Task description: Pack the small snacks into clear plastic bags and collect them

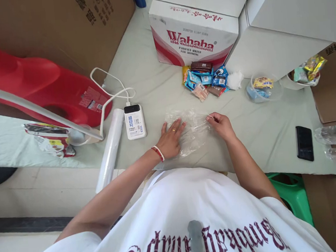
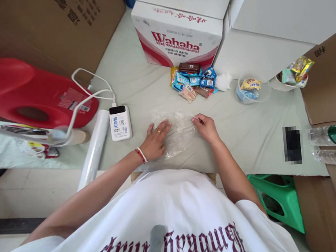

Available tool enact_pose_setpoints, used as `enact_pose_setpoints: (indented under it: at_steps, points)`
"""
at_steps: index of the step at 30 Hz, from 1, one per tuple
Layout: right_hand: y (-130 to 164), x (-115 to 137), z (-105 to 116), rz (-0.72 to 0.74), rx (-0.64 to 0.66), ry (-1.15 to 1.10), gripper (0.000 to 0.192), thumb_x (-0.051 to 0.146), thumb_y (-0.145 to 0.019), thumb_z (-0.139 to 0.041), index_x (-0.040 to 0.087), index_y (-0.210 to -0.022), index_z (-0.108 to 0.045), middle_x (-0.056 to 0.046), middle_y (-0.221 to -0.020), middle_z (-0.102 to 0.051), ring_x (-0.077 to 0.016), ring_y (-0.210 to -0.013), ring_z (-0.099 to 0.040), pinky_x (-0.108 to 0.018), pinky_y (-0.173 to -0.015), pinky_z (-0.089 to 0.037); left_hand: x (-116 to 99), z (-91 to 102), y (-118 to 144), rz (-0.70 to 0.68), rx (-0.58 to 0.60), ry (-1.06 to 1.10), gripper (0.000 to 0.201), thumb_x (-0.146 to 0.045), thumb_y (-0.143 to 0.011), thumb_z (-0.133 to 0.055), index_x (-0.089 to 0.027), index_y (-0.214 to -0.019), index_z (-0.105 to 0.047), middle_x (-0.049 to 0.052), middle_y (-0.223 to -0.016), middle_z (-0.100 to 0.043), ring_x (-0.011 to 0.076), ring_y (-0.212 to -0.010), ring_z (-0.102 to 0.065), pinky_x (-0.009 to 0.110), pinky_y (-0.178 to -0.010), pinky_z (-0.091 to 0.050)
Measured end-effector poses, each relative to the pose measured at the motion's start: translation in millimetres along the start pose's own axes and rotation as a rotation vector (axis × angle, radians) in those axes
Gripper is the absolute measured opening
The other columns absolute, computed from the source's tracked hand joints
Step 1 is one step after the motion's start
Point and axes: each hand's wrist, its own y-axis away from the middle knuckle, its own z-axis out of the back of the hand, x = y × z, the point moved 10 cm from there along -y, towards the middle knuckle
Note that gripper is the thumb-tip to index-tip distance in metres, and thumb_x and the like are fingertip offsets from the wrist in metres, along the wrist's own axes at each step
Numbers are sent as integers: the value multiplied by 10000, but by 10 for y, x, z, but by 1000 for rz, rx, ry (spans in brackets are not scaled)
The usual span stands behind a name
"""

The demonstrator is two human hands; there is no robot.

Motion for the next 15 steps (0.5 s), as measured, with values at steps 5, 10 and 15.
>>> enact_pose_setpoints:
  at_steps: [5, 10, 15]
  points:
    - [254, -133, 402, -2, -171, -114, 353, 569, -825, -712, 221, -875, -682, 12, -776, -635, -142, -705, -535, -265, -678, -434, 123, 20, 50, -9, -121, 123, 824, -266, -911, -452, -107, -1672, -177, 165, -1745, -208, 253, -1625, -219, 555, -1326, -19]
    - [377, -201, 622, -59, -149, -60, 373, 598, -851, -680, 227, -857, -650, 28, -654, -602, -149, -629, -511, -277, -651, -414, 118, 59, -2, 119, -213, 98, 579, -417, -1069, -276, -274, -1619, -382, 74, -1721, -313, 257, -1592, -309, 643, -1303, -22]
    - [489, -498, 936, -224, -110, 116, 439, 652, -818, -661, 219, -761, -615, 38, -551, -526, -142, -544, -436, -284, -573, -351, 94, 33, -23, 187, -190, -6, 707, -566, -1031, -382, -269, -1664, -276, 102, -1744, -218, 322, -1611, -239, 728, -1257, 56]
